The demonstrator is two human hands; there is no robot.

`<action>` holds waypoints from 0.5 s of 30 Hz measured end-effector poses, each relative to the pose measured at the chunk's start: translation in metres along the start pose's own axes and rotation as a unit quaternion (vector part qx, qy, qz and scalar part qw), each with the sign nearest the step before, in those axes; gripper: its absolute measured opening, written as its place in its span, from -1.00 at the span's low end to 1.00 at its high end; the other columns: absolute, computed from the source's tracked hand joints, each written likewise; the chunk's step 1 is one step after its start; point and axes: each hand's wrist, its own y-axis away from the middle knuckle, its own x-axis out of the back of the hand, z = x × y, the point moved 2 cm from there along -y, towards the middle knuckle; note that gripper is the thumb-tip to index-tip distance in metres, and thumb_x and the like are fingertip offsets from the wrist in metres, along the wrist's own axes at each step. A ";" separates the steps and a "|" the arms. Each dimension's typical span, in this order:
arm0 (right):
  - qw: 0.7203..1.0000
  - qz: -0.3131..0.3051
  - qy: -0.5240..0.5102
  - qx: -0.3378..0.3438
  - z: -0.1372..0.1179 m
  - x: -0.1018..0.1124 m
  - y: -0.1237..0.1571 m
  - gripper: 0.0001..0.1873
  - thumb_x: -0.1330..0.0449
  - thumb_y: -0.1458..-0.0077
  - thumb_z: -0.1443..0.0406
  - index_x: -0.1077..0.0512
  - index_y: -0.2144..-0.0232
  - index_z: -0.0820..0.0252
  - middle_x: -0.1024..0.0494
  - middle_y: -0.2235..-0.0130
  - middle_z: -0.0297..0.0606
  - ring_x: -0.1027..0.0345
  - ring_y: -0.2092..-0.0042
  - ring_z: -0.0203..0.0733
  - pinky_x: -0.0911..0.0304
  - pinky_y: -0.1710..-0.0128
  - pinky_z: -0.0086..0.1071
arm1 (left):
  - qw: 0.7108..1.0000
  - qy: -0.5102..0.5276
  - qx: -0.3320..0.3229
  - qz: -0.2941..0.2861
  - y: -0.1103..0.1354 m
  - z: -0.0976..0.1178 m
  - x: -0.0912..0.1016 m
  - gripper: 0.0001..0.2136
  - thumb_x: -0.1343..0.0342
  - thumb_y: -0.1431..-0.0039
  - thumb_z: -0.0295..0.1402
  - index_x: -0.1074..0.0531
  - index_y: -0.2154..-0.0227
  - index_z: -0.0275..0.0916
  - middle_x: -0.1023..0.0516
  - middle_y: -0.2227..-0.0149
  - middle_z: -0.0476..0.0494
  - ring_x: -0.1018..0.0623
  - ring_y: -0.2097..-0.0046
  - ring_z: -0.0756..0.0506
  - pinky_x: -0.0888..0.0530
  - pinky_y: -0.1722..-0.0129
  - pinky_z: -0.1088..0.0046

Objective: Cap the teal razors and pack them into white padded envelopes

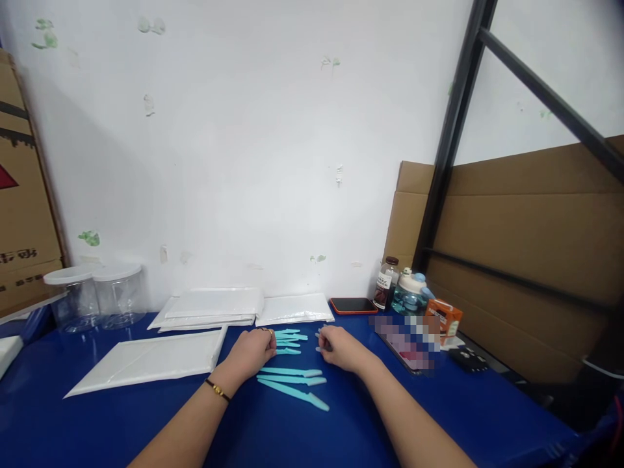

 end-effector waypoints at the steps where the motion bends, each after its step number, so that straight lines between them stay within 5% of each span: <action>1: 1.000 -0.002 -0.002 0.001 0.000 0.000 0.000 -0.91 -0.13 0.07 0.43 -0.38 0.42 0.21 -0.43 0.37 -0.27 -0.28 0.35 -0.27 -0.11 0.38 -0.49 | 1.000 0.007 -0.001 0.000 0.000 0.000 0.000 -0.92 -0.01 0.00 -0.36 -0.39 0.47 -0.17 -0.51 0.43 0.00 -0.46 0.35 -0.04 -0.22 0.40 0.52; 7: 0.994 0.016 -0.105 0.005 0.001 0.005 0.002 -0.87 -0.09 0.09 0.49 -0.38 0.48 0.21 -0.45 0.46 -0.31 -0.32 0.43 -0.31 -0.15 0.43 -0.50 | 0.991 0.133 -0.004 0.005 -0.005 -0.003 -0.006 -0.84 0.06 -0.04 -0.31 -0.38 0.38 -0.20 -0.47 0.45 -0.01 -0.42 0.41 -0.01 -0.22 0.45 0.55; 11: 0.952 0.073 -0.297 -0.001 -0.002 0.013 0.001 -0.91 -0.11 0.08 0.42 -0.34 0.42 0.22 -0.50 0.47 -0.32 -0.41 0.42 -0.28 -0.22 0.44 -0.48 | 0.967 0.254 -0.008 -0.033 -0.007 0.001 -0.008 -0.79 0.09 -0.07 -0.24 -0.34 0.34 -0.24 -0.40 0.55 0.03 -0.42 0.45 0.00 -0.22 0.49 0.56; 15: 0.930 0.149 -0.334 0.022 -0.006 0.018 -0.001 -0.98 -0.16 0.12 0.38 -0.38 0.54 0.24 -0.56 0.33 -0.19 -0.45 0.31 -0.20 -0.30 0.30 -0.38 | 0.952 0.300 0.006 -0.056 -0.006 0.005 -0.006 -0.76 0.06 -0.04 -0.19 -0.32 0.34 -0.25 -0.31 0.61 0.09 -0.40 0.51 0.02 -0.18 0.54 0.58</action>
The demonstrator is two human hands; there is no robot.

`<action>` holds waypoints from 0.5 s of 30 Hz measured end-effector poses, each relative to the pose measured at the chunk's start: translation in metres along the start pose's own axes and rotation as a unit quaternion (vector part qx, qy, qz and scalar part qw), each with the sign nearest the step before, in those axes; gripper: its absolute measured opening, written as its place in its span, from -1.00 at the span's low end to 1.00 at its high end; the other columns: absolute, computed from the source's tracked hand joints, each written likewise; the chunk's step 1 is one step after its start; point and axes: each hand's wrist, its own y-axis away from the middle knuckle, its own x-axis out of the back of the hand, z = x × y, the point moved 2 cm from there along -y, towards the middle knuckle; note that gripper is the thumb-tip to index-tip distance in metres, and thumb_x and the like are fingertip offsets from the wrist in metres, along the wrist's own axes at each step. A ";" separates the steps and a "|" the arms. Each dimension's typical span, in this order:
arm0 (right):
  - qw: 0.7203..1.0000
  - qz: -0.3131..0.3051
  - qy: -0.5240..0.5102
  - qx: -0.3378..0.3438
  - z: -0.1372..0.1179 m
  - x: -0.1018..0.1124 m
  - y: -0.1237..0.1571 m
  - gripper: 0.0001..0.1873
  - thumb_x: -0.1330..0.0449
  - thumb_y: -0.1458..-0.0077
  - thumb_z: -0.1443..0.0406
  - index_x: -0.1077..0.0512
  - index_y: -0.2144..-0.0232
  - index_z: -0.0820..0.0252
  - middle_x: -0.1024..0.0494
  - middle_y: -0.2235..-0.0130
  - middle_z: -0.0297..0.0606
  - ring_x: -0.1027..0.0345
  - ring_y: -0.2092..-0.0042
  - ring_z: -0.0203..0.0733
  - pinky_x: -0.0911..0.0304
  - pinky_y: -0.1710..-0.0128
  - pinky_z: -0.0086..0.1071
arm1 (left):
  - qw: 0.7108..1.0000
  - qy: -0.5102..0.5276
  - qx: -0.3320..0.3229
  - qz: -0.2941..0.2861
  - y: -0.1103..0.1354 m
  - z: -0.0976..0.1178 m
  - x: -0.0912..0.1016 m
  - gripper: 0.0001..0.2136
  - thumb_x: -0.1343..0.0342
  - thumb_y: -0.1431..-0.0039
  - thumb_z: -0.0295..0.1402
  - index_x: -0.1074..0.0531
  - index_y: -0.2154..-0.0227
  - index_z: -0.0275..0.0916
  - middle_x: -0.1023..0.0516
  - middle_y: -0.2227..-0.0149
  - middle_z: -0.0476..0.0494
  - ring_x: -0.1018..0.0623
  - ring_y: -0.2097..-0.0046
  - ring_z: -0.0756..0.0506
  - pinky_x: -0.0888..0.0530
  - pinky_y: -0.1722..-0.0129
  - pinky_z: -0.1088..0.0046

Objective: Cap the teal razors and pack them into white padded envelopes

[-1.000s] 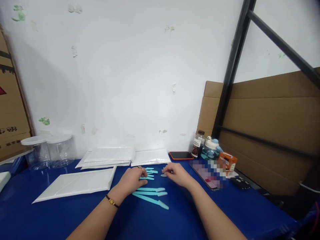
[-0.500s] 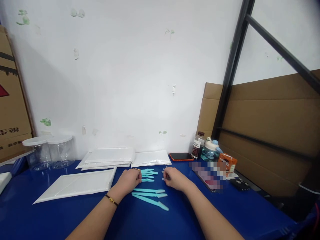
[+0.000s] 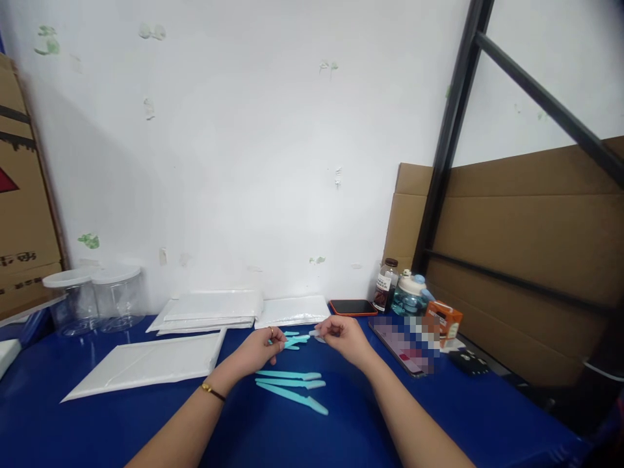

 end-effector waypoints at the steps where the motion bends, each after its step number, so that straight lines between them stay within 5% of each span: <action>1: 1.000 0.011 0.012 0.007 0.000 0.000 0.000 -0.96 -0.16 0.11 0.38 -0.40 0.55 0.24 -0.57 0.32 -0.18 -0.46 0.29 -0.18 -0.31 0.28 -0.37 | 1.000 0.004 0.001 0.000 0.000 0.001 0.000 -0.76 0.05 -0.03 -0.19 -0.32 0.35 -0.25 -0.30 0.61 0.10 -0.39 0.51 0.02 -0.18 0.54 0.58; 15: 0.999 0.019 0.026 0.044 -0.008 -0.011 0.002 -0.90 -0.20 0.09 0.31 -0.48 0.58 0.17 -0.59 0.40 -0.22 -0.48 0.26 -0.12 -0.36 0.27 -0.33 | 0.998 0.058 0.006 -0.013 0.008 0.013 0.001 -0.68 0.01 0.01 -0.09 -0.33 0.34 -0.25 -0.30 0.59 0.09 -0.34 0.50 0.04 -0.18 0.50 0.56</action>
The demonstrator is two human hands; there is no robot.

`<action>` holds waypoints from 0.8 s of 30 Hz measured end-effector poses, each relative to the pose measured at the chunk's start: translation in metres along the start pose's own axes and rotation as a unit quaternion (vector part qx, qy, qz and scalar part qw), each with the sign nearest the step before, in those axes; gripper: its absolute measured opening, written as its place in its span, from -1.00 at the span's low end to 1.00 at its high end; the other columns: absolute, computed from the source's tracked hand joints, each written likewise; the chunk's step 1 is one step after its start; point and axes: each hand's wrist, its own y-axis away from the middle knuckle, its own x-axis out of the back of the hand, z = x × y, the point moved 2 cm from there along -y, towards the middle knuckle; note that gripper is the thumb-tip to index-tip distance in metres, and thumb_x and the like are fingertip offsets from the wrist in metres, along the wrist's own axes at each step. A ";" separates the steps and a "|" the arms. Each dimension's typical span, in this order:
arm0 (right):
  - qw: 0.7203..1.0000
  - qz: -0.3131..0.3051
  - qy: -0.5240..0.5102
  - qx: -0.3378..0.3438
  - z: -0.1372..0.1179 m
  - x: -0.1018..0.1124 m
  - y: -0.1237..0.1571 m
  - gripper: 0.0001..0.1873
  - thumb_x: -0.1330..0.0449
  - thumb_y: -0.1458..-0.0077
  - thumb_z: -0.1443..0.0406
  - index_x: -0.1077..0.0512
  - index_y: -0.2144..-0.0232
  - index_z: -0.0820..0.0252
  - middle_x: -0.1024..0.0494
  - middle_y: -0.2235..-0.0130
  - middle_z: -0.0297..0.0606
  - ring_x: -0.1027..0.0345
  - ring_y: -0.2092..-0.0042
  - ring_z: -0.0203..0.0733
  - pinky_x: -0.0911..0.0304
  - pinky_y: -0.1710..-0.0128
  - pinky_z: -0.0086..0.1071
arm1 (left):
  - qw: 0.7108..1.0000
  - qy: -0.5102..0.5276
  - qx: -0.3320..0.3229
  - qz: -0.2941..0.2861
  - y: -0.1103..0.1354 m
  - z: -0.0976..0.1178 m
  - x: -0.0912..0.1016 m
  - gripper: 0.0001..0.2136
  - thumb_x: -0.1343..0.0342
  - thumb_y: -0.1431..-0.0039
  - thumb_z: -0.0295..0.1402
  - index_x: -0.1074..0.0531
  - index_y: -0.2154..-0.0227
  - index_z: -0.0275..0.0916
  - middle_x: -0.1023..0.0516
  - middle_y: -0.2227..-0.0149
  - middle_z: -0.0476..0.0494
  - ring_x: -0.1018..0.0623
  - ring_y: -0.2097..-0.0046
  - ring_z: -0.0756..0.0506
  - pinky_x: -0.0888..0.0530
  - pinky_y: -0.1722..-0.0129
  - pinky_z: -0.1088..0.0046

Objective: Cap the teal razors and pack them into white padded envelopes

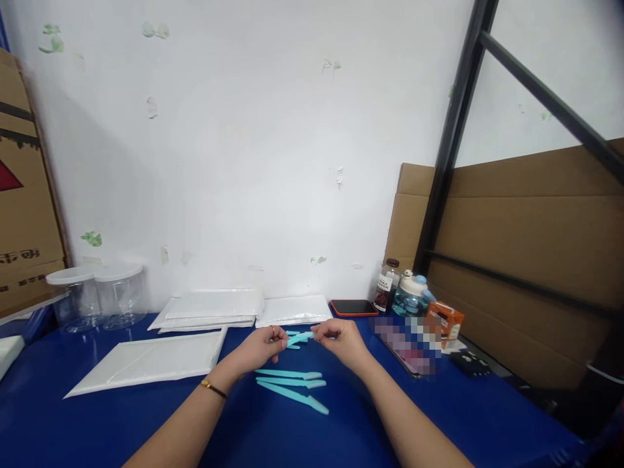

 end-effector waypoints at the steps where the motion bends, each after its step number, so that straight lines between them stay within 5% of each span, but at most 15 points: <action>1: 1.000 -0.007 -0.005 -0.002 -0.001 -0.003 0.001 -0.90 -0.21 0.09 0.31 -0.48 0.58 0.17 -0.59 0.40 -0.22 -0.48 0.26 -0.13 -0.36 0.27 -0.33 | 1.000 0.002 0.002 -0.003 0.001 0.001 0.000 -0.67 0.01 0.01 -0.08 -0.33 0.33 -0.25 -0.30 0.60 0.09 -0.33 0.51 0.04 -0.18 0.49 0.56; 7: 0.996 -0.082 -0.001 -0.022 -0.004 -0.009 0.003 -0.92 -0.19 0.13 0.39 -0.51 0.55 0.19 -0.57 0.43 -0.26 -0.46 0.26 -0.16 -0.34 0.28 -0.38 | 1.000 0.002 0.004 -0.028 -0.002 -0.004 -0.004 -0.71 -0.02 0.06 -0.15 -0.37 0.36 -0.27 -0.31 0.58 0.08 -0.33 0.51 0.04 -0.19 0.50 0.57; 10: 0.991 -0.111 0.064 -0.040 0.000 0.015 0.001 -0.75 -0.17 0.19 0.47 -0.52 0.38 0.20 -0.57 0.33 -0.25 -0.43 0.30 -0.20 -0.31 0.29 -0.40 | 0.997 -0.064 -0.007 -0.035 -0.002 -0.004 -0.007 -0.76 -0.04 0.09 -0.21 -0.42 0.43 -0.28 -0.38 0.55 0.03 -0.36 0.48 0.02 -0.23 0.48 0.55; 14: 0.969 -0.061 0.224 -0.084 0.014 0.057 0.000 -0.71 -0.08 0.18 0.50 -0.52 0.40 0.20 -0.55 0.37 -0.26 -0.38 0.35 -0.22 -0.25 0.34 -0.41 | 0.987 -0.145 -0.003 -0.066 0.000 -0.005 -0.009 -0.78 -0.04 0.08 -0.23 -0.47 0.43 -0.24 -0.47 0.47 -0.02 -0.41 0.42 -0.02 -0.27 0.46 0.55; 20: 0.924 -0.146 0.332 -0.123 0.033 0.050 0.007 -0.75 -0.16 0.33 0.51 -0.52 0.52 0.18 -0.52 0.46 -0.28 -0.32 0.44 -0.26 -0.10 0.48 -0.48 | 0.940 -0.321 -0.025 0.116 -0.003 -0.016 0.010 -0.80 -0.05 0.01 -0.31 -0.44 0.28 -0.17 -0.47 0.20 -0.11 -0.45 0.18 -0.10 -0.30 0.22 0.46; 24: 0.909 -0.140 0.372 -0.125 0.035 0.034 0.007 -0.86 -0.14 0.25 0.45 -0.47 0.56 0.20 -0.50 0.51 -0.26 -0.30 0.48 -0.26 -0.02 0.53 -0.47 | 0.916 -0.383 -0.012 0.116 -0.006 -0.022 0.014 -0.86 -0.03 -0.02 -0.35 -0.45 0.35 -0.15 -0.49 0.24 -0.12 -0.45 0.17 -0.12 -0.28 0.19 0.44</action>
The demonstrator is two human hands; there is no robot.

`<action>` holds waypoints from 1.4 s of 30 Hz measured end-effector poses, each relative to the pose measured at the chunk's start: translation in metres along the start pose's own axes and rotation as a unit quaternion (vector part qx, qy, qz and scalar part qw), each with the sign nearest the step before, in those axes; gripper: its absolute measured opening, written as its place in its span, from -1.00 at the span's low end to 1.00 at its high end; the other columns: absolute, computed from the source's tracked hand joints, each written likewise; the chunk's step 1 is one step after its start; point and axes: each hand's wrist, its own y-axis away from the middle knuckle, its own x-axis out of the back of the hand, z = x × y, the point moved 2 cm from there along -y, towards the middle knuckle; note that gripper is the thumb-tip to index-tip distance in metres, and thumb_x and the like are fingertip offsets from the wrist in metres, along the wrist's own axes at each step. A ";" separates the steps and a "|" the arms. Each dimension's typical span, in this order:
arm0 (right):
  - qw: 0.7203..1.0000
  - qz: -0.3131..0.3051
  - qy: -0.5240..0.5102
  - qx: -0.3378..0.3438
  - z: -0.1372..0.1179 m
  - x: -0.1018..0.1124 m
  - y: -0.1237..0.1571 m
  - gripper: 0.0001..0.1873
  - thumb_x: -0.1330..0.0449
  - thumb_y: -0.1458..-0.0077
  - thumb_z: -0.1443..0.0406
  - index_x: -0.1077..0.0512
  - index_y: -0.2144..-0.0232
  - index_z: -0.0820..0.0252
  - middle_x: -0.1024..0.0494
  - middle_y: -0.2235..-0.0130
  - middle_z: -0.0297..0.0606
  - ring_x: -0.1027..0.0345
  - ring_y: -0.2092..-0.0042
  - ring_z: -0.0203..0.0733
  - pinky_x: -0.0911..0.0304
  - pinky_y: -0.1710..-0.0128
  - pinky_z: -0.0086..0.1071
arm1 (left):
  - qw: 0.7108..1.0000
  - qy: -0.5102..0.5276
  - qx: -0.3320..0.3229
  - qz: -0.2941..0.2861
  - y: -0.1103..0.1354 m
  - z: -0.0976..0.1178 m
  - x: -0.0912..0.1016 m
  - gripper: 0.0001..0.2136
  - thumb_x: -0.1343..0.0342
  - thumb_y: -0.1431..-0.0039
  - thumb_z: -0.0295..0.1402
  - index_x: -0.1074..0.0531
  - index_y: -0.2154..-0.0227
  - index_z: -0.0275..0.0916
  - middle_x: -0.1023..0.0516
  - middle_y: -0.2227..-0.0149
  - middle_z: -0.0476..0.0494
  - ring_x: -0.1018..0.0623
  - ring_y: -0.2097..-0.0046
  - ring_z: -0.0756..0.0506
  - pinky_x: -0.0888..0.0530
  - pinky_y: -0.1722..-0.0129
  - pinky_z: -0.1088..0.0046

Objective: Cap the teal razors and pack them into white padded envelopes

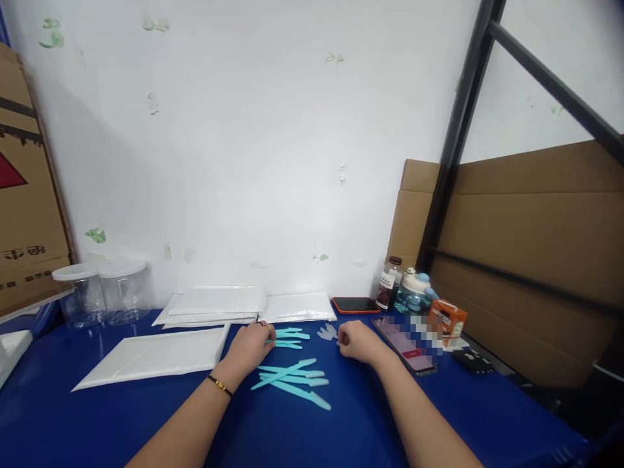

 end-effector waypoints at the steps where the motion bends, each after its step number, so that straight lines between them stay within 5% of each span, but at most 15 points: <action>1: 1.000 0.005 0.014 0.003 -0.002 -0.002 -0.001 -0.87 -0.14 0.24 0.45 -0.46 0.57 0.20 -0.50 0.50 -0.26 -0.30 0.46 -0.25 -0.01 0.52 -0.47 | 1.000 -0.003 -0.003 -0.003 0.000 0.000 -0.001 -0.87 -0.02 -0.03 -0.36 -0.45 0.37 -0.16 -0.50 0.27 -0.11 -0.46 0.19 -0.11 -0.27 0.21 0.45; 6: 0.999 0.025 0.012 0.044 -0.011 -0.006 -0.004 -0.88 -0.11 0.19 0.47 -0.40 0.53 0.20 -0.47 0.42 -0.27 -0.28 0.41 -0.26 -0.03 0.46 -0.47 | 0.999 0.045 0.004 -0.007 0.000 -0.004 -0.003 -0.87 0.01 -0.06 -0.35 -0.44 0.43 -0.17 -0.53 0.36 -0.05 -0.47 0.30 -0.05 -0.25 0.33 0.50; 11: 0.978 0.049 -0.184 0.082 -0.022 -0.003 -0.003 -0.88 -0.02 -0.07 0.35 -0.36 0.37 0.18 -0.42 0.44 -0.34 -0.27 0.45 -0.32 -0.13 0.43 -0.48 | 0.994 0.104 0.015 0.005 -0.001 -0.007 0.001 -0.83 0.07 -0.10 -0.30 -0.41 0.44 -0.18 -0.50 0.41 -0.03 -0.46 0.35 -0.03 -0.23 0.40 0.54; 16: 0.951 0.046 -0.292 0.095 -0.034 -0.006 -0.003 -0.83 -0.05 -0.10 0.27 -0.40 0.30 0.20 -0.42 0.44 -0.32 -0.28 0.45 -0.32 -0.17 0.45 -0.48 | 0.989 0.147 -0.021 0.019 0.001 0.007 0.006 -0.80 0.12 -0.14 -0.27 -0.36 0.42 -0.19 -0.46 0.47 -0.01 -0.42 0.40 -0.02 -0.21 0.43 0.55; 28: 0.955 0.035 -0.280 0.092 -0.043 -0.006 -0.001 -0.84 -0.10 -0.02 0.35 -0.47 0.36 0.19 -0.45 0.42 -0.31 -0.30 0.45 -0.31 -0.19 0.45 -0.47 | 0.982 0.189 -0.026 0.004 0.001 0.016 0.003 -0.78 0.11 -0.13 -0.22 -0.37 0.40 -0.21 -0.45 0.46 -0.01 -0.40 0.41 -0.01 -0.21 0.44 0.55; 36: 0.935 -0.056 -0.336 0.099 -0.046 -0.005 0.004 -0.81 -0.12 -0.02 0.27 -0.48 0.33 0.22 -0.48 0.44 -0.28 -0.35 0.47 -0.29 -0.21 0.48 -0.47 | 0.984 0.164 -0.037 -0.057 0.006 0.032 0.002 -0.81 0.02 -0.05 -0.24 -0.44 0.45 -0.20 -0.48 0.49 0.01 -0.42 0.43 0.00 -0.19 0.49 0.55; 39: 0.959 0.005 -0.275 0.075 -0.032 0.005 0.000 -0.79 -0.09 -0.04 0.26 -0.50 0.36 0.22 -0.49 0.40 -0.26 -0.34 0.45 -0.28 -0.21 0.45 -0.45 | 0.983 0.166 -0.027 -0.078 0.007 0.028 0.003 -0.78 0.00 -0.04 -0.17 -0.45 0.43 -0.18 -0.51 0.46 0.01 -0.45 0.41 -0.02 -0.22 0.47 0.55; 42: 0.981 0.097 -0.163 0.049 -0.018 0.010 -0.003 -0.81 -0.08 -0.03 0.33 -0.50 0.43 0.22 -0.48 0.40 -0.25 -0.33 0.39 -0.25 -0.19 0.37 -0.43 | 0.994 0.109 0.005 -0.026 0.007 0.016 0.009 -0.82 -0.06 0.00 -0.21 -0.44 0.36 -0.15 -0.52 0.35 -0.01 -0.48 0.31 -0.04 -0.26 0.38 0.53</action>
